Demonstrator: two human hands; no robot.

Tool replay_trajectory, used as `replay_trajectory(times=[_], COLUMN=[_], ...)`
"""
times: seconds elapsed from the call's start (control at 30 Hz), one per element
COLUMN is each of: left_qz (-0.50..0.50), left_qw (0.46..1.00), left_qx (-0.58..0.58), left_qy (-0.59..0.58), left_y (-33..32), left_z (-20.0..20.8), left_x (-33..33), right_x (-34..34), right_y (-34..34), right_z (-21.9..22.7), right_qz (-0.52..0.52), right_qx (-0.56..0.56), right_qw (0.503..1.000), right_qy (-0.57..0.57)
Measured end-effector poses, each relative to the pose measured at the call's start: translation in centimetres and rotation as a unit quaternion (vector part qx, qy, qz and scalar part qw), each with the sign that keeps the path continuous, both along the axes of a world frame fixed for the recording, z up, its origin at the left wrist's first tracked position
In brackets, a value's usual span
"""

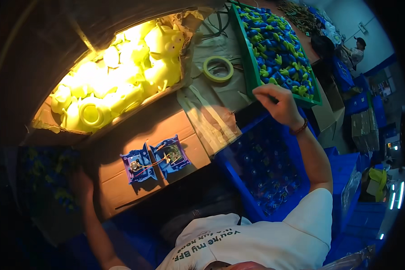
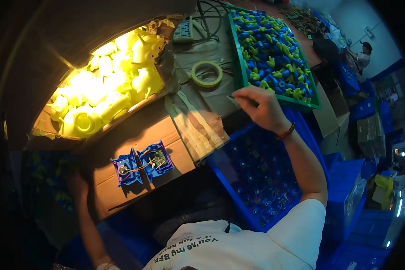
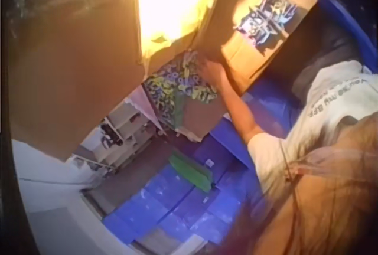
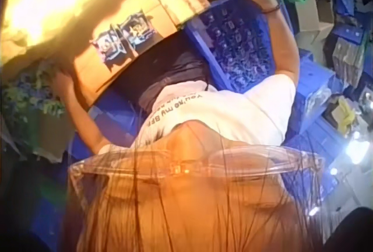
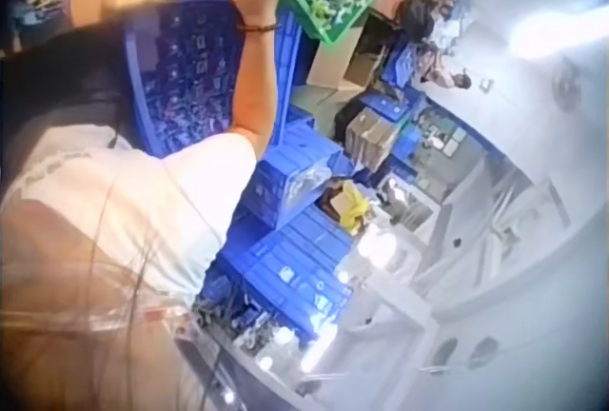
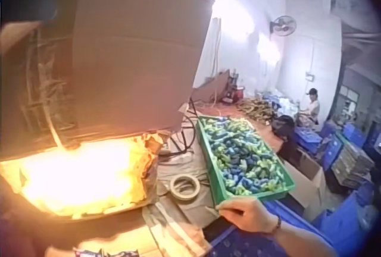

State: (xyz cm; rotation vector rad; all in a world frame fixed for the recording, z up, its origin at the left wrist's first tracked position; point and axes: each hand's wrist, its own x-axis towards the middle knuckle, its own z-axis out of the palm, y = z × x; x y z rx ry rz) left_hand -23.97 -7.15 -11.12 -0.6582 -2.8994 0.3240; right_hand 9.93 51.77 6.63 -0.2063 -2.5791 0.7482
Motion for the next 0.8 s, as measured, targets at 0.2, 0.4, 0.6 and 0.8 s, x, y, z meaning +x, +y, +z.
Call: replay_trajectory(times=[0.2, 0.4, 0.6, 0.8], left_qz=[-0.077, -0.141, -0.182, -0.292], left_qw=[0.994, 0.984, 0.975, 0.951], left_qx=[-0.075, -0.107, -0.107, -0.04], left_qy=[0.018, 0.034, 0.069, 0.093], left_y=[-2.8, -3.7, -4.9, -5.4], left_z=[1.8, 2.8, 2.5, 3.3], left_x=[0.8, -0.4, -1.1, -3.0], right_x=[2.4, -0.3, -1.3, -6.4], right_y=[18.0, 23.2, 21.5, 11.5], right_z=[-3.4, -8.1, -7.0, -3.3], right_qz=[-0.214, -0.186, -0.249, -0.127], right_qx=[0.291, 0.44, 0.452, 0.133], right_qw=[0.928, 0.844, 0.856, 0.977], right_qy=[-0.089, -0.245, 0.005, 0.107])
